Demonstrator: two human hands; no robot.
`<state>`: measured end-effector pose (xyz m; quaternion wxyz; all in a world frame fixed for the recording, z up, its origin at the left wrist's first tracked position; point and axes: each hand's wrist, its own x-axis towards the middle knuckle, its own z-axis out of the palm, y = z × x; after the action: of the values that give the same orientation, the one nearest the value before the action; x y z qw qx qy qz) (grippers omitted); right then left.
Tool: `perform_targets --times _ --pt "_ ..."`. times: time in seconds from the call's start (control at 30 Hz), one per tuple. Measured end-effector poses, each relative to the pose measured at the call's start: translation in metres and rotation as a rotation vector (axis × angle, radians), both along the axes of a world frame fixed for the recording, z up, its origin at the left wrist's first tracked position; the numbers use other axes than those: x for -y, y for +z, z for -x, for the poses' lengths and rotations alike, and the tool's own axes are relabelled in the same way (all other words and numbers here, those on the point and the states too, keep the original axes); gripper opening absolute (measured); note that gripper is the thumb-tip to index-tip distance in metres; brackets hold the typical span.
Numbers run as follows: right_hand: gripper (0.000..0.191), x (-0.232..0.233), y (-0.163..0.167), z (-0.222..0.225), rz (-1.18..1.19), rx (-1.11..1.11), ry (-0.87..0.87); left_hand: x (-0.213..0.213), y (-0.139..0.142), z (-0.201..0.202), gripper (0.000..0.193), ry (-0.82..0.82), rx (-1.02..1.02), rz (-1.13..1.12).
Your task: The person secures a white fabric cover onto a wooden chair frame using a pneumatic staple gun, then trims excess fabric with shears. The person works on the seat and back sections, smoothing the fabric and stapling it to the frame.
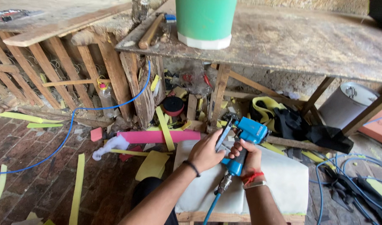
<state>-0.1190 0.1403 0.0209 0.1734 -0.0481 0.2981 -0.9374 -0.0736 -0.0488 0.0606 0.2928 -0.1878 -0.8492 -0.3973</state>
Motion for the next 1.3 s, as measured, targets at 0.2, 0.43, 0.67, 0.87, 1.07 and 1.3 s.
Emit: perform_targets --times 0.2,0.43,0.67,0.87,1.07,1.3 --pt "0.053 0.002 0.002 -0.008 0.054 -0.023 -0.026 -0.023 0.020 0.013 0.086 0.026 0.463 0.169" --pt "0.033 0.000 0.006 -0.004 0.065 0.079 -0.214 0.006 0.013 0.004 0.032 0.033 0.508 0.146" --pt "0.017 0.007 -0.003 0.014 -0.019 0.232 -0.216 0.075 0.059 0.029 0.019 0.104 0.266 0.124" --pt "0.020 0.008 -0.005 0.020 -0.100 0.267 -0.197 0.075 0.225 0.182 0.057 0.347 -0.119 0.483" --pt "0.036 0.010 -0.010 0.031 -0.109 0.301 -0.158 0.072 0.333 0.255 0.085 0.493 0.055 0.557" --pt "0.058 0.009 -0.027 0.048 -0.121 0.306 -0.096 0.071 0.325 0.283 0.048 0.516 0.110 0.417"
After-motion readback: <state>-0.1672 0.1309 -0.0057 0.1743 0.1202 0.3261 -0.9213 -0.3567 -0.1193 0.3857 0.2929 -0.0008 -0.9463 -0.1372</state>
